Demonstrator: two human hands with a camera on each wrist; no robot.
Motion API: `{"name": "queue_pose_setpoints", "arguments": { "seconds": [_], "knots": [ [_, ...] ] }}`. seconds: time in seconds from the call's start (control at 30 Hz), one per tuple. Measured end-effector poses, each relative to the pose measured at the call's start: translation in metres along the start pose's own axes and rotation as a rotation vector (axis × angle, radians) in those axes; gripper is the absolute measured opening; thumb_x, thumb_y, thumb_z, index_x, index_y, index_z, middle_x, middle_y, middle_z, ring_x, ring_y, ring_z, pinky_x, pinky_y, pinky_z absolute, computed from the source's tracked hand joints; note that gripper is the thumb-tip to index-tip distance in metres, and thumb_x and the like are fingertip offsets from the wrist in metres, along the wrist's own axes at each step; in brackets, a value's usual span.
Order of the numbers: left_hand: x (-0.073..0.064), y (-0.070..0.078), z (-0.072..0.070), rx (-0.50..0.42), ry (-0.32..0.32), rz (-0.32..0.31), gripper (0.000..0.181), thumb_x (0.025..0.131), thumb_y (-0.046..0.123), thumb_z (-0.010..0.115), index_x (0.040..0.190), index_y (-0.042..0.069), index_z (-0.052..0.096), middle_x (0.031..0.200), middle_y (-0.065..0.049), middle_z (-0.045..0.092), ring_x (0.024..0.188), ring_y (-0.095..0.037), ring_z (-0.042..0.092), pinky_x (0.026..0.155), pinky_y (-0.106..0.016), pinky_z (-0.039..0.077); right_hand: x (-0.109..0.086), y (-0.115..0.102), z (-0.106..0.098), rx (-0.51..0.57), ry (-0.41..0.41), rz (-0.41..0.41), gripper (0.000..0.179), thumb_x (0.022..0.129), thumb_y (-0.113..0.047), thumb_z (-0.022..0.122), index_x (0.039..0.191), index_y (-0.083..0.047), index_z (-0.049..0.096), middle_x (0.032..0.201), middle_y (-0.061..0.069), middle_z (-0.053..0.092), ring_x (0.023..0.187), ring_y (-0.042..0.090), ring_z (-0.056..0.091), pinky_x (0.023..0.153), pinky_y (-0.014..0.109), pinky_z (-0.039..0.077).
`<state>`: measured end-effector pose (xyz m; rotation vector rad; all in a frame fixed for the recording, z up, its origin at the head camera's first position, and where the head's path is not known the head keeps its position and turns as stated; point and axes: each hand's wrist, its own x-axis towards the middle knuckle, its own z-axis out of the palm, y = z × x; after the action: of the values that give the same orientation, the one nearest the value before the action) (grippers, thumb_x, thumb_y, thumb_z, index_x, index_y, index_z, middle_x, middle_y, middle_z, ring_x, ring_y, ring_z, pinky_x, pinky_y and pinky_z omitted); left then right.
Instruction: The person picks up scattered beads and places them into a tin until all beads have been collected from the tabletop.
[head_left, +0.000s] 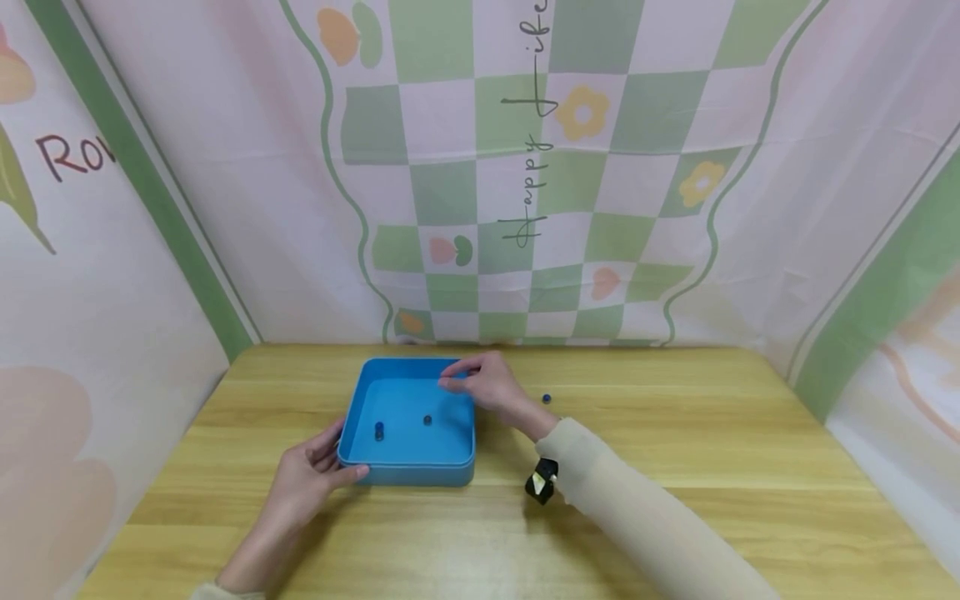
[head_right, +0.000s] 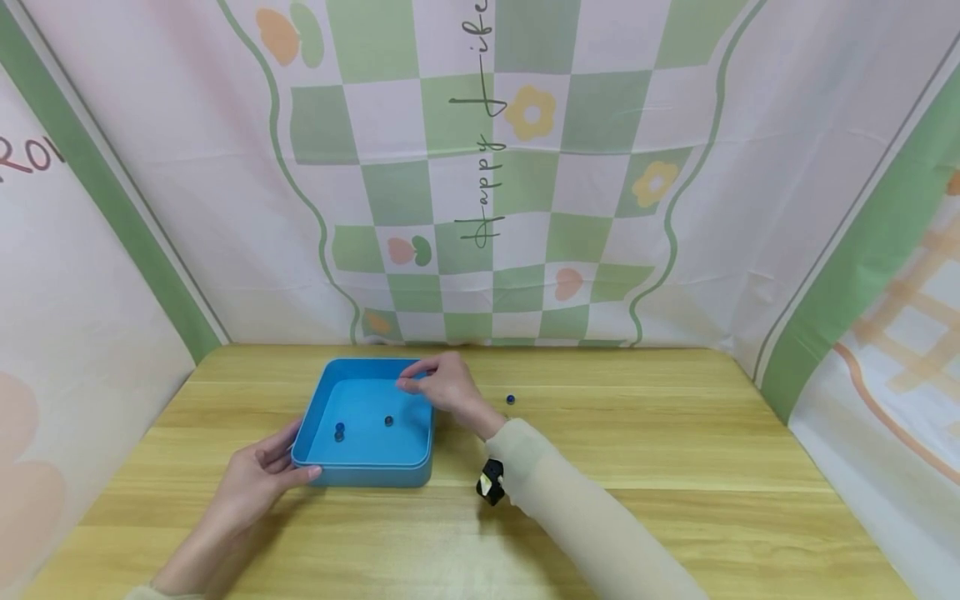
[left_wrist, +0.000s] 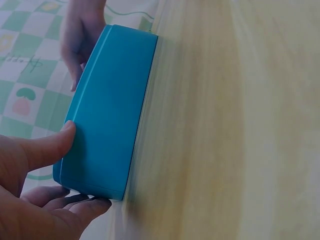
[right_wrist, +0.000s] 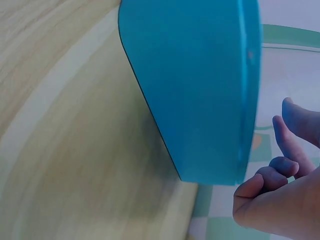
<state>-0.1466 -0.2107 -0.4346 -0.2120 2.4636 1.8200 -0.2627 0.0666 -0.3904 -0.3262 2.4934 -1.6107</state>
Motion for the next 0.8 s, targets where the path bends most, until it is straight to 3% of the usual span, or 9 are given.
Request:
{"name": "queue_pose_setpoints", "arguments": {
  "seconds": [0.1, 0.23, 0.33, 0.4, 0.47, 0.53, 0.7, 0.77, 0.8],
  "knots": [
    [0.0, 0.0, 0.0, -0.003, 0.0, 0.001, 0.087, 0.087, 0.01, 0.088, 0.16, 0.003, 0.04, 0.163, -0.022, 0.037, 0.145, -0.042, 0.044, 0.108, -0.042, 0.049, -0.003, -0.001, -0.009, 0.025, -0.008, -0.026, 0.013, 0.095, -0.015, 0.081, 0.104, -0.006, 0.083, 0.097, 0.002, 0.07, 0.083, 0.02, 0.051, 0.068, 0.029, 0.04],
    [-0.001, 0.001, 0.001, -0.007, 0.002, 0.001, 0.086, 0.088, 0.009, 0.087, 0.16, 0.004, 0.04, 0.164, -0.02, 0.037, 0.145, -0.04, 0.043, 0.108, -0.04, 0.048, -0.006, 0.002, -0.023, 0.046, 0.004, -0.033, 0.015, 0.094, -0.014, 0.082, 0.104, -0.003, 0.083, 0.072, -0.001, 0.05, 0.067, 0.018, 0.038, 0.06, 0.028, 0.031],
    [-0.001, 0.002, 0.001, -0.012, 0.002, -0.005, 0.086, 0.088, 0.008, 0.087, 0.161, 0.004, 0.04, 0.164, -0.02, 0.037, 0.146, -0.039, 0.043, 0.108, -0.039, 0.048, -0.009, 0.009, -0.034, 0.051, 0.024, -0.012, 0.018, 0.093, -0.014, 0.082, 0.106, -0.002, 0.082, 0.083, 0.003, 0.063, 0.078, 0.019, 0.051, 0.071, 0.03, 0.044],
    [-0.001, 0.002, 0.001, -0.011, 0.005, -0.014, 0.086, 0.089, 0.008, 0.086, 0.161, 0.005, 0.039, 0.164, -0.018, 0.037, 0.146, -0.038, 0.043, 0.108, -0.038, 0.048, -0.011, 0.013, -0.043, 0.058, 0.032, 0.006, 0.02, 0.094, -0.013, 0.082, 0.11, -0.001, 0.081, 0.105, 0.008, 0.071, 0.099, 0.024, 0.059, 0.089, 0.037, 0.051],
    [-0.001, 0.002, 0.001, -0.01, 0.007, -0.015, 0.086, 0.089, 0.009, 0.087, 0.161, 0.005, 0.04, 0.164, -0.018, 0.037, 0.146, -0.038, 0.044, 0.108, -0.038, 0.048, -0.013, 0.018, -0.052, 0.05, 0.036, 0.014, 0.023, 0.094, -0.014, 0.081, 0.113, -0.001, 0.079, 0.125, 0.013, 0.071, 0.122, 0.031, 0.058, 0.108, 0.046, 0.049],
    [-0.002, 0.002, 0.001, -0.007, 0.009, -0.015, 0.087, 0.088, 0.009, 0.087, 0.161, 0.005, 0.04, 0.164, -0.019, 0.037, 0.146, -0.039, 0.044, 0.108, -0.039, 0.048, -0.016, 0.023, -0.061, 0.032, 0.045, 0.02, 0.023, 0.095, -0.015, 0.081, 0.113, -0.001, 0.079, 0.125, 0.013, 0.072, 0.123, 0.029, 0.059, 0.108, 0.045, 0.049],
    [-0.003, 0.001, 0.001, -0.01, 0.009, -0.017, 0.087, 0.088, 0.009, 0.087, 0.161, 0.005, 0.04, 0.164, -0.019, 0.037, 0.145, -0.04, 0.044, 0.108, -0.039, 0.049, -0.023, 0.038, -0.077, -0.015, 0.075, 0.061, 0.023, 0.095, -0.017, 0.081, 0.111, -0.002, 0.08, 0.118, 0.012, 0.075, 0.1, 0.021, 0.062, 0.085, 0.035, 0.054],
    [-0.003, 0.001, 0.001, -0.009, 0.01, -0.017, 0.087, 0.088, 0.009, 0.087, 0.161, 0.005, 0.04, 0.164, -0.019, 0.037, 0.145, -0.04, 0.044, 0.107, -0.039, 0.049, -0.027, 0.043, -0.082, -0.024, 0.081, 0.082, 0.024, 0.094, -0.018, 0.081, 0.111, -0.001, 0.08, 0.12, 0.013, 0.075, 0.102, 0.025, 0.063, 0.085, 0.038, 0.054],
    [-0.003, 0.001, 0.001, -0.008, 0.009, -0.015, 0.087, 0.089, 0.009, 0.087, 0.161, 0.005, 0.039, 0.164, -0.02, 0.037, 0.145, -0.04, 0.044, 0.107, -0.04, 0.049, -0.029, 0.046, -0.084, -0.03, 0.086, 0.088, 0.025, 0.094, -0.017, 0.081, 0.112, -0.001, 0.08, 0.123, 0.014, 0.074, 0.113, 0.027, 0.063, 0.095, 0.041, 0.054]
  ]
}}
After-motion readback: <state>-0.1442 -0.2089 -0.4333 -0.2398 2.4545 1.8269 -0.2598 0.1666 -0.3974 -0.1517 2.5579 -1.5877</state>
